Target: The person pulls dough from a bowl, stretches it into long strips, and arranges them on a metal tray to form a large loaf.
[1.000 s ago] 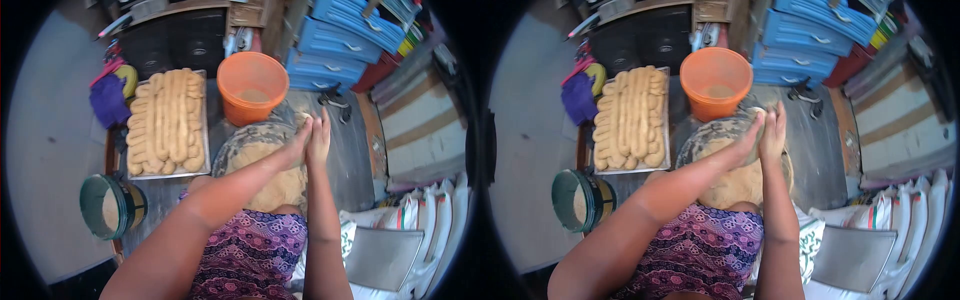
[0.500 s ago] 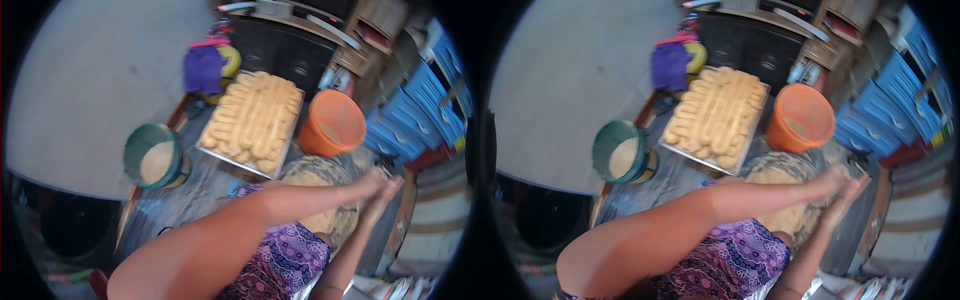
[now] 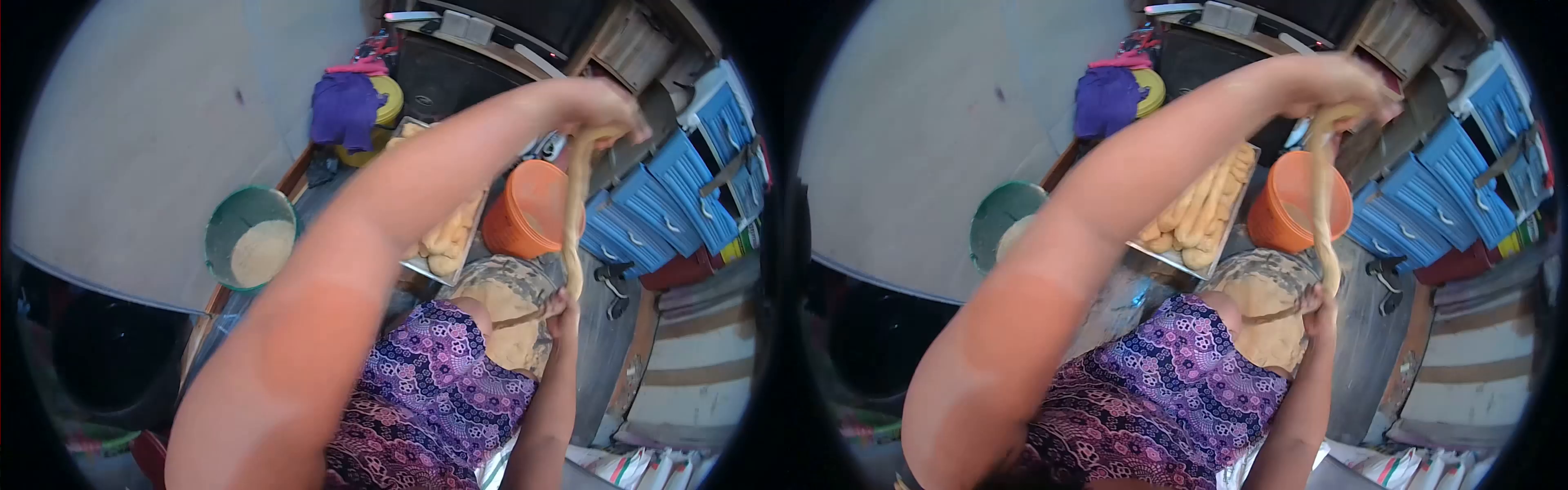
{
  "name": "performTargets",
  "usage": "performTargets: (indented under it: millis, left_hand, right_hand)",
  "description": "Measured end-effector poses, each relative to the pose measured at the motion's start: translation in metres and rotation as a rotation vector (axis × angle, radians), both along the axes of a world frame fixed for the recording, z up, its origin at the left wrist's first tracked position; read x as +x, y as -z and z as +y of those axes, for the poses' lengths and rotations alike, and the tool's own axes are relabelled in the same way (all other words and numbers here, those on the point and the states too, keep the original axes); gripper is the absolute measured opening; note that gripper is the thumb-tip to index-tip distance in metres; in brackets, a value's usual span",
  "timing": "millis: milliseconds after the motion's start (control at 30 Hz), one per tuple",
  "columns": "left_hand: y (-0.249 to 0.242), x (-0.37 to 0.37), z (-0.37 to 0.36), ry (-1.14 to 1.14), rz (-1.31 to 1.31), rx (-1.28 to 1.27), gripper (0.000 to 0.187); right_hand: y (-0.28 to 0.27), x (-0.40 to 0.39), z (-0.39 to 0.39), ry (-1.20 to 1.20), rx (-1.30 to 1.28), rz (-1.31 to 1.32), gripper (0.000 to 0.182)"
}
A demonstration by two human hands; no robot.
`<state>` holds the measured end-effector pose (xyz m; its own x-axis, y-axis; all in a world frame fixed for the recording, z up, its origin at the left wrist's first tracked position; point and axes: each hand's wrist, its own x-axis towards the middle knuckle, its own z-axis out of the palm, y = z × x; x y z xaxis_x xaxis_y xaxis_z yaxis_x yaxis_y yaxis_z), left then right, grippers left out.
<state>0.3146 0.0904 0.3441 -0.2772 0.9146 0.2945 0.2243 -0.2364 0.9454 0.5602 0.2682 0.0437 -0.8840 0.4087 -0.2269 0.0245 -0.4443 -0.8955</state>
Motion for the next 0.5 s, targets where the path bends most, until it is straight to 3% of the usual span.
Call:
performTargets:
  millis: [33, 100, 167, 200, 233, 267, 333, 367, 400, 433, 467, 500]
  left_hand:
    - [0.025, -0.008, -0.009, 0.14, 0.106, -0.143, 0.022]
    - [0.059, 0.003, -0.031, 0.381, 0.233, -0.622, 0.03]
    - [0.104, 0.008, -0.023, 0.583, 0.131, -0.908, 0.04]
    - [0.102, 0.014, -0.023, 0.605, 0.145, -0.903, 0.04]
    - [0.1, 0.019, -0.022, 0.609, 0.112, -0.819, 0.045]
    - [0.097, 0.021, -0.02, 0.609, 0.075, -0.737, 0.05]
    - [0.084, 0.03, -0.01, 0.476, 0.016, -0.226, 0.056]
    - [0.068, 0.03, -0.009, 0.375, 0.006, -0.091, 0.051]
    - [0.044, 0.034, -0.007, 0.287, -0.051, 0.08, 0.044]
    - [0.02, 0.03, -0.01, 0.185, -0.077, 0.073, 0.038]
    - [-0.001, 0.029, -0.013, 0.059, -0.175, 0.117, 0.035]
    - [-0.02, 0.021, -0.016, 0.07, -0.163, 0.33, 0.037]
  right_hand:
    - [-0.013, -0.005, 0.004, -0.015, -0.196, 0.213, 0.016]
    - [-0.076, -0.027, -0.017, -0.026, -0.164, 0.276, 0.023]
    - [-0.133, -0.045, -0.035, -0.058, -0.054, 0.256, 0.031]
    - [-0.158, -0.049, -0.04, -0.115, 0.135, 0.222, 0.035]
    - [-0.179, -0.049, -0.046, -0.174, 0.322, 0.182, 0.039]
    - [-0.199, -0.046, -0.053, -0.158, 0.326, 0.179, 0.039]
    - [-0.222, -0.043, -0.067, -0.128, 0.655, 0.087, 0.037]
    - [-0.218, -0.045, -0.073, -0.126, 0.653, 0.079, 0.037]
    - [-0.208, -0.05, -0.077, 0.021, 0.701, 0.1, 0.032]
    - [-0.195, -0.056, -0.082, 0.172, 0.747, 0.123, 0.029]
    - [-0.167, -0.064, -0.087, 0.242, 0.867, 0.041, 0.023]
    - [-0.132, -0.07, -0.089, 0.133, 0.938, -0.154, 0.015]
